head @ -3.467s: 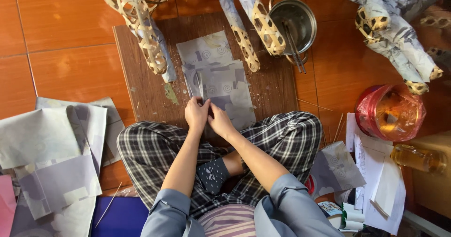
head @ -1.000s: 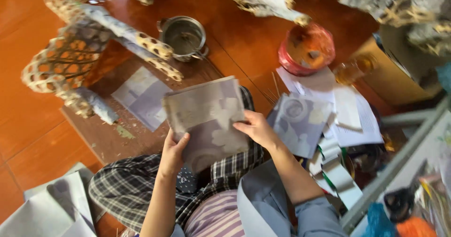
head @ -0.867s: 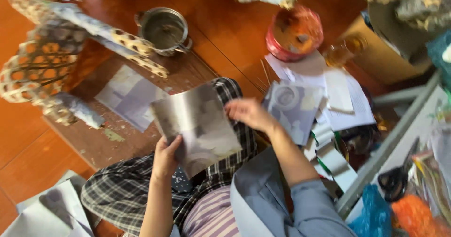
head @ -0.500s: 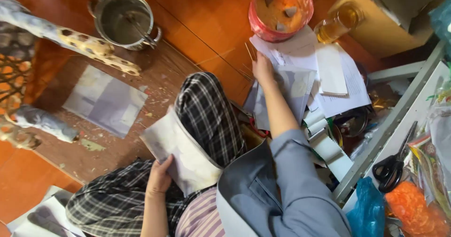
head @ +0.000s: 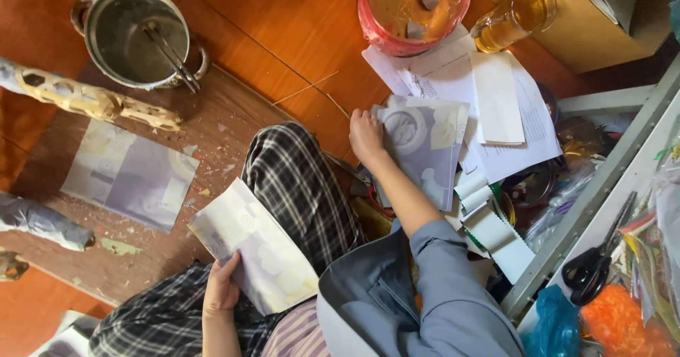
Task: Applying paper to a bamboo frame using glue and scissors to create a craft animal
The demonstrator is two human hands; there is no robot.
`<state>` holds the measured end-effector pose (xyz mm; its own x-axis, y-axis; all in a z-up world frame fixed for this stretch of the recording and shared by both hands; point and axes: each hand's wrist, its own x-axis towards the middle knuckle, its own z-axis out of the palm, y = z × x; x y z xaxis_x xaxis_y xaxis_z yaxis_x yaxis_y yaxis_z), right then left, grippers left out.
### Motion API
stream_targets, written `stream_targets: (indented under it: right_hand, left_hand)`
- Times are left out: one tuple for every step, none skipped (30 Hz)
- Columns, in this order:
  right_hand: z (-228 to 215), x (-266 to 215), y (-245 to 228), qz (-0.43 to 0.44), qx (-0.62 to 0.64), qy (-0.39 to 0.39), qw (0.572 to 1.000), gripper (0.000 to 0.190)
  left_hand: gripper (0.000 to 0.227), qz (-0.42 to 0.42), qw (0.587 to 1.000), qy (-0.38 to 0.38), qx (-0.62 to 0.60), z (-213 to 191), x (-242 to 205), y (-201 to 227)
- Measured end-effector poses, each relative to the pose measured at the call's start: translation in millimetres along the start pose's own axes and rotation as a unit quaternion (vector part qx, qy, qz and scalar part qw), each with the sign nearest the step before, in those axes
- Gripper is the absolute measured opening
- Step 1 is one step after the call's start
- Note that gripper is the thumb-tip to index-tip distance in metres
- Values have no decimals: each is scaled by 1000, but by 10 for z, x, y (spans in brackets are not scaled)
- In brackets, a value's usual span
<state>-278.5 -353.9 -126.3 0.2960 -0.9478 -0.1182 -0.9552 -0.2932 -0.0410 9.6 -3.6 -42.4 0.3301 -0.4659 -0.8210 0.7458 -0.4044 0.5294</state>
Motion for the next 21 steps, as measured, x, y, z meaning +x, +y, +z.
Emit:
stream_targets:
  right_hand:
    - [-5, 15, -8, 1, 1, 2, 1000, 23]
    - [-8, 15, -21, -13, -19, 35, 999, 14]
    - [-8, 13, -42, -26, -38, 67, 997, 6]
    - [-47, 27, -56, -29, -37, 66, 997, 6]
    - [-84, 40, -74, -52, -57, 66, 995, 10]
    - [-123, 53, -86, -76, -78, 65, 992, 14]
    - [-189, 96, -108, -79, -78, 65, 992, 14]
    - [-259, 151, -125, -100, -34, 20, 994, 20]
    - [-332, 204, -141, -121, 9, -26, 992, 28]
    - [-323, 325, -202, -124, 9, -24, 992, 28]
    - [-315, 444, -262, -130, 80, -19, 988, 36]
    - [-294, 530, -328, -134, 152, -16, 979, 45]
    - [-227, 636, -387, -136, 153, -17, 979, 45]
    - [-166, 763, -455, -159, 174, 19, 972, 25]
    - [-108, 890, -521, -182, 195, 54, 962, 17]
    - [4, 968, -547, -183, 197, 55, 962, 17]
    - [115, 1047, -574, -181, 186, 49, 964, 15]
    - [229, 1115, -596, -179, 175, 41, 967, 14]
    - [174, 1125, -614, -180, 176, 42, 967, 14]
    - [117, 1131, -618, -160, 149, 23, 976, 13]
    - [60, 1135, -621, -139, 122, 5, 983, 13]
  left_hand:
    - [41, 2, 1000, -2, 1, -10, 29, 0]
    - [40, -2, 1000, -2, -6, -34, 38, -19]
    - [40, -5, 1000, -3, -13, -64, 50, -37]
    - [40, -5, 1000, -1, -14, -68, 57, -40]
    - [40, -5, 1000, -2, -13, -77, 65, -42]
    - [39, -5, 1000, -3, -12, -83, 72, -54]
    - [39, -5, 1000, -2, -14, -77, 52, -48]
    - [40, -7, 1000, 1, -9, -61, 42, -36]
    - [42, -8, 1000, 4, -4, -44, 30, -22]
    - [42, -6, 1000, 5, -7, -42, 48, -23]
    - [41, -8, 1000, 6, -12, -39, 67, -26]
    - [41, -12, 1000, 10, -16, -55, 59, -33]
    - [41, -12, 1000, 12, -17, -72, 54, -59]
    - [40, -9, 1000, 4, -21, -83, 69, -63]
    - [39, -6, 1000, -4, -25, -93, 82, -66]
    - [39, -4, 1000, -3, -24, -106, 88, -77]
    - [38, 0, 1000, -4, -24, -120, 95, -87]
    - [36, 2, 1000, -4, -25, -137, 98, -104]
    - [36, 3, 1000, -3, -24, -130, 92, -81]
    - [37, 4, 1000, -1, -23, -118, 83, -73]
    - [38, 6, 1000, 0, -22, -106, 72, -65]
